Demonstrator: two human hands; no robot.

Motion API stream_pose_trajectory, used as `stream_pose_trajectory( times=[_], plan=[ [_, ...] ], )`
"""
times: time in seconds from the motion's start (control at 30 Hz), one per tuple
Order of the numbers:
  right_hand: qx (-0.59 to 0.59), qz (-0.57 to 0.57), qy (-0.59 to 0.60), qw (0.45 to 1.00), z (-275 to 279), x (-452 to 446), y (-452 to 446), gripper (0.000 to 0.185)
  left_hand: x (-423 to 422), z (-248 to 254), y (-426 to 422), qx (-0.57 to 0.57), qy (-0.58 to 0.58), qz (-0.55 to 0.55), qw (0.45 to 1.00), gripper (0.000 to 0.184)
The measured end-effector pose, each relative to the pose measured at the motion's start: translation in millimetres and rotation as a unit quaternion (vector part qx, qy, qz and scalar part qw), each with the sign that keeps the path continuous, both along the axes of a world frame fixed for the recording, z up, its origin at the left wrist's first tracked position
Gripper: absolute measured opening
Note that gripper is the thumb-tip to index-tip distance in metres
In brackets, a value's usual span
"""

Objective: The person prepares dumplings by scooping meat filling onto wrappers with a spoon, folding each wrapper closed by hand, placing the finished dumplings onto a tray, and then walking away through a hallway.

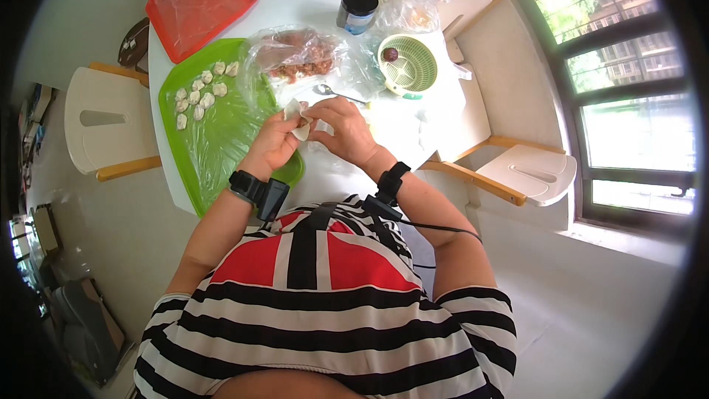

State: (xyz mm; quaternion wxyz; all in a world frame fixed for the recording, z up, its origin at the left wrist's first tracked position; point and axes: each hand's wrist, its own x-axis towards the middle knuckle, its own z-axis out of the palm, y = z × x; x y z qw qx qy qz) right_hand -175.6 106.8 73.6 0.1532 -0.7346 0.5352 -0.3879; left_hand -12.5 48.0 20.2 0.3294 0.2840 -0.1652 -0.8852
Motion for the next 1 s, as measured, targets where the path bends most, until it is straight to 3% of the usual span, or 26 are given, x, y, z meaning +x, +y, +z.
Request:
stream_pose_trajectory(
  times=[0.23, 0.33, 0.4, 0.5, 0.6, 0.73, 0.8, 0.83, 0.9, 1.0],
  plan=[
    [0.012, -0.006, -0.010, 1.000, -13.6, -1.1, 1.7, 0.018, -5.8, 2.7, 17.6, 0.001, -0.053, -0.030, 0.998, 0.024],
    [0.108, -0.043, -0.086, 0.989, -11.0, 2.7, 3.3, 0.013, -6.5, 12.7, 20.7, -0.026, -0.094, -0.065, 0.993, 0.025],
    [0.175, -0.094, -0.146, 0.969, -6.5, 4.0, 3.3, 0.009, -6.1, 16.6, 20.5, -0.077, -0.131, -0.081, 0.985, 0.027],
    [0.130, -0.040, -0.074, 0.988, -14.5, -3.6, 2.3, 0.011, -4.4, 5.7, 17.9, -0.155, -0.167, -0.108, 0.968, 0.031],
    [0.145, -0.036, -0.093, 0.984, -18.0, -6.9, 3.0, 0.013, -5.3, 4.9, 16.5, -0.200, -0.202, -0.096, 0.954, 0.035],
    [0.125, -0.063, -0.096, 0.985, -17.2, -8.9, 2.7, 0.012, -2.9, 21.7, 7.2, -0.148, -0.199, -0.103, 0.963, 0.034],
    [0.097, -0.127, -0.130, 0.979, -18.1, -12.2, 1.9, 0.009, 4.1, 24.5, -1.8, -0.056, -0.040, -0.106, 0.992, 0.037],
    [0.094, -0.128, -0.130, 0.979, -20.1, -15.2, 0.7, 0.009, 7.9, 27.5, -4.9, -0.059, -0.040, -0.108, 0.992, 0.037],
    [0.240, -0.127, -0.333, 0.903, -21.9, -20.5, -0.7, 0.007, 15.6, 34.2, -5.7, 0.064, 0.054, -0.089, 0.993, 0.042],
    [0.251, -0.105, -0.359, 0.893, -13.6, -23.9, -0.5, 0.007, 16.1, 22.7, -2.5, -0.048, -0.009, -0.084, 0.995, 0.041]
  ],
)
